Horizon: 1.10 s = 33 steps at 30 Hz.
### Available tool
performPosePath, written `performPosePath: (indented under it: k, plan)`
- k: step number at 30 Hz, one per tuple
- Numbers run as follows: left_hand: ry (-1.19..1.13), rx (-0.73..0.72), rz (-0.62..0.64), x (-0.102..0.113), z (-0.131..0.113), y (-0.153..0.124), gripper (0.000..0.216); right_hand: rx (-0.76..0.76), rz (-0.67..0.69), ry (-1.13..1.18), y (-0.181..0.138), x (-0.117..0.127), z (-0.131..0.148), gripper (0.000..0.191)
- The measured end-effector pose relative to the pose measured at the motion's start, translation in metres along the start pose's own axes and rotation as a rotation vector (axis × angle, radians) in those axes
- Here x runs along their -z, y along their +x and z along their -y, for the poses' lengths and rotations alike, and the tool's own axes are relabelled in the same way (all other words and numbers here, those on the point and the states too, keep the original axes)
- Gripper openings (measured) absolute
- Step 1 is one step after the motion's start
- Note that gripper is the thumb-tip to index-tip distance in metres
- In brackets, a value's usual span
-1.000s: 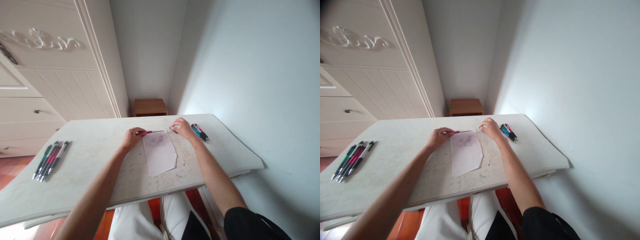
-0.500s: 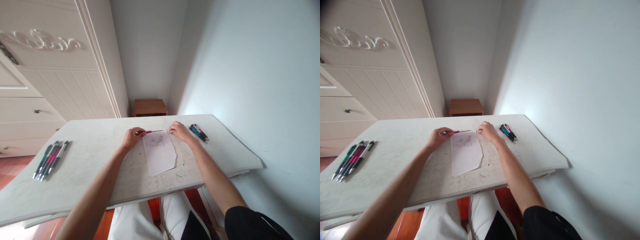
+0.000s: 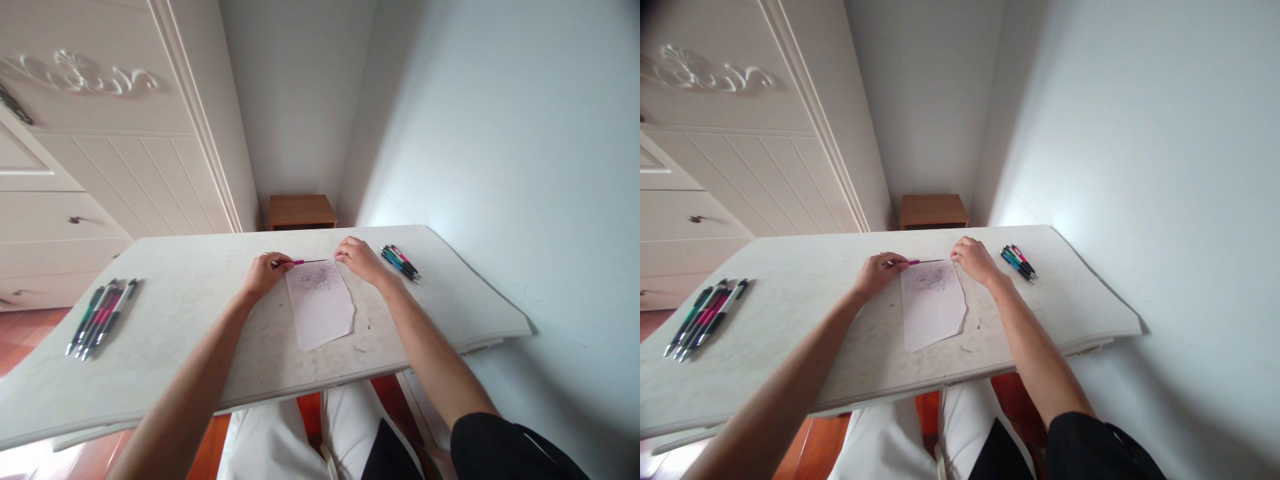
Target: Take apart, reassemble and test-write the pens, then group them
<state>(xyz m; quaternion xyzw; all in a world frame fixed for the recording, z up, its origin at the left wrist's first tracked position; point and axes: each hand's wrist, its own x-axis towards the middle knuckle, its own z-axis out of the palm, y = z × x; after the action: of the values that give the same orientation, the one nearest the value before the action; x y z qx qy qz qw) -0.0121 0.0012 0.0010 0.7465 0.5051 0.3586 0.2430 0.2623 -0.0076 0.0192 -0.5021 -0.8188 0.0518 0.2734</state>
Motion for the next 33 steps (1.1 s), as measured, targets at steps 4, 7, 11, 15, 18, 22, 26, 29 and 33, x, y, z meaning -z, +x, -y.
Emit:
performPosePath:
  k: [4, 7, 11, 15, 18, 22, 26, 29, 33]
  plan:
    - [-0.005, 0.000, 0.003, 0.000, 0.000, 0.000, 0.020, 0.021, 0.012, 0.013, 0.000, -0.001, 0.002, 0.008]
    - [-0.005, 0.003, 0.005, 0.000, -0.001, 0.000, 0.020, 0.024, 0.015, 0.020, 0.000, -0.002, 0.003, 0.008]
    - [0.004, -0.005, 0.009, 0.001, -0.004, -0.001, 0.019, 0.025, 0.011, 0.031, 0.000, -0.003, 0.004, 0.008]
    - [0.003, -0.004, 0.013, 0.001, -0.004, -0.001, 0.019, 0.040, 0.009, 0.032, 0.000, -0.003, 0.007, 0.008]
    - [0.015, -0.015, 0.011, 0.001, -0.003, -0.001, 0.018, 0.060, 0.005, 0.019, -0.001, -0.004, 0.011, 0.010]
    - [0.051, -0.066, 0.019, -0.001, -0.001, -0.002, 0.018, 0.110, 0.033, 0.038, -0.001, -0.009, 0.017, 0.011]
    - [0.070, -0.111, 0.037, -0.003, -0.001, -0.003, 0.020, 0.151, 0.075, 0.038, -0.001, -0.016, 0.020, 0.010]
    - [0.072, -0.132, 0.041, -0.003, -0.003, -0.004, 0.020, 0.154, 0.086, 0.030, 0.000, -0.020, 0.022, 0.010]
    - [0.081, -0.151, 0.044, -0.003, -0.004, -0.006, 0.020, 0.139, 0.097, 0.003, -0.001, -0.023, 0.025, 0.011]
